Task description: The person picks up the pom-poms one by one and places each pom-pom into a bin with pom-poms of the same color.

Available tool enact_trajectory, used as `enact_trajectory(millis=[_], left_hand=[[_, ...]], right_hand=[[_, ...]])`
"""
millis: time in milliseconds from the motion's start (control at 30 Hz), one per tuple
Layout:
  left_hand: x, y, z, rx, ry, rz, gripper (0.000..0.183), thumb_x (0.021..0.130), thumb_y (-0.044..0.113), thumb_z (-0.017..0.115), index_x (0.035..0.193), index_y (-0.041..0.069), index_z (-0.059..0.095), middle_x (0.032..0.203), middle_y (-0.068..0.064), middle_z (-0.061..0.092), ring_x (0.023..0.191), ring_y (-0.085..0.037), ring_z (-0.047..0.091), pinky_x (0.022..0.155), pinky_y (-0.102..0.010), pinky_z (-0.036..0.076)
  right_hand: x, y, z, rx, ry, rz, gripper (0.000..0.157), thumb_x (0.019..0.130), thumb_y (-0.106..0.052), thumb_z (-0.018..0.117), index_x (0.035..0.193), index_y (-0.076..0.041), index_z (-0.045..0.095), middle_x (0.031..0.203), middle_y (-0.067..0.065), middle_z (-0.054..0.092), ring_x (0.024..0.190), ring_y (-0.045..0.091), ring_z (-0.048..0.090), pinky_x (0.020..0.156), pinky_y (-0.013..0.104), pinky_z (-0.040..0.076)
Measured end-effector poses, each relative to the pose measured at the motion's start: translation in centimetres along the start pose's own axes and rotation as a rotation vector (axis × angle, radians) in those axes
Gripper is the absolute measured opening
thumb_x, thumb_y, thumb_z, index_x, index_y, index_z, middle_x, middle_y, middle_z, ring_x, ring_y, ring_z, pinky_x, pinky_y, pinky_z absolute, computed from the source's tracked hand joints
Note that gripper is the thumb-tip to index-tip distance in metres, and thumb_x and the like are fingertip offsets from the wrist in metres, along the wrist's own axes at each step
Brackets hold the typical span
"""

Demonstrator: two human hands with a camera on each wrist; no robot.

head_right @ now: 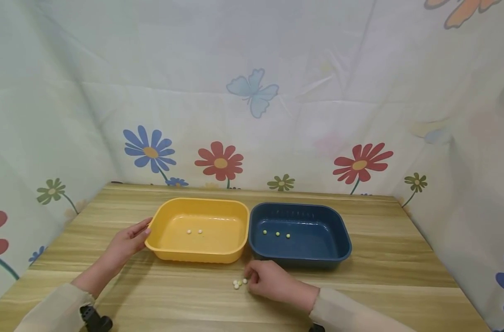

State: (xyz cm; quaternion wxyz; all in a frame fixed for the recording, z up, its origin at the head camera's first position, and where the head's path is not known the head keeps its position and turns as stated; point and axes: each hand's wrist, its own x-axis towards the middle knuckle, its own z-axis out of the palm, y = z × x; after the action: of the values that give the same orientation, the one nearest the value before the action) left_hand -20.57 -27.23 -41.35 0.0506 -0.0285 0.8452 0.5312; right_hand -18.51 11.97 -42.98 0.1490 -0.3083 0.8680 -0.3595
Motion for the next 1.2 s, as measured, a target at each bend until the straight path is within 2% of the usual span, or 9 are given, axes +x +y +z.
enact_trajectory(millis=[133,267,367,500,833,1200], left_hand=[[-0.1,0.1,0.0,-0.012,-0.002,-0.006,0.058,0.11,0.022,0.047,0.159,-0.003,0.029,0.16,-0.027,0.038,0.134,-0.013,0.054,0.098,-0.015,0.055],[-0.1,0.1,0.0,-0.014,-0.006,-0.007,0.058,0.11,0.022,0.047,0.159,-0.003,0.029,0.16,-0.027,0.037,0.134,-0.011,0.054,0.098,-0.015,0.055],[-0.1,0.1,-0.1,-0.008,-0.002,-0.01,0.058,0.11,0.023,0.047,0.159,-0.003,0.029,0.16,-0.027,0.037,0.136,-0.016,0.053,0.098,-0.016,0.055],[-0.2,0.1,-0.1,-0.002,0.003,-0.012,0.058,0.11,0.024,0.047,0.159,-0.002,0.029,0.159,-0.027,0.038,0.135,-0.015,0.054,0.098,-0.016,0.056],[-0.1,0.4,0.0,0.003,0.001,-0.011,0.058,0.111,0.023,0.045,0.159,-0.003,0.027,0.16,-0.028,0.036,0.145,-0.036,0.044,0.1,-0.021,0.056],[-0.2,0.5,0.0,-0.007,-0.003,-0.019,0.058,0.111,0.022,0.045,0.159,-0.004,0.026,0.16,-0.029,0.035,0.146,-0.037,0.043,0.101,-0.022,0.056]], right_hand=[[0.3,-0.1,0.2,-0.036,0.012,0.002,0.015,0.083,0.0,0.073,0.096,-0.005,0.068,0.073,-0.008,0.055,0.065,-0.005,0.044,0.06,0.014,0.041],[0.3,-0.5,0.2,-0.056,0.013,0.0,0.013,0.084,-0.001,0.074,0.095,-0.005,0.068,0.07,-0.009,0.054,0.064,-0.004,0.043,0.059,0.015,0.04],[0.4,-0.6,0.2,-0.077,0.014,-0.01,0.012,0.084,-0.002,0.075,0.094,-0.006,0.069,0.069,-0.009,0.053,0.064,-0.004,0.042,0.059,0.015,0.039],[0.6,-0.6,0.2,-0.09,0.006,-0.003,0.012,0.084,-0.002,0.075,0.093,-0.006,0.069,0.069,-0.01,0.052,0.063,-0.004,0.042,0.059,0.015,0.039],[0.4,-1.2,-0.1,-0.08,-0.014,-0.01,0.007,0.086,-0.001,0.072,0.089,-0.006,0.069,0.067,-0.01,0.052,0.062,-0.004,0.042,0.058,0.015,0.038],[0.4,-0.8,-0.4,-0.06,-0.035,-0.006,0.008,0.085,0.0,0.072,0.086,-0.008,0.07,0.069,-0.011,0.054,0.064,-0.005,0.044,0.06,0.014,0.04]])
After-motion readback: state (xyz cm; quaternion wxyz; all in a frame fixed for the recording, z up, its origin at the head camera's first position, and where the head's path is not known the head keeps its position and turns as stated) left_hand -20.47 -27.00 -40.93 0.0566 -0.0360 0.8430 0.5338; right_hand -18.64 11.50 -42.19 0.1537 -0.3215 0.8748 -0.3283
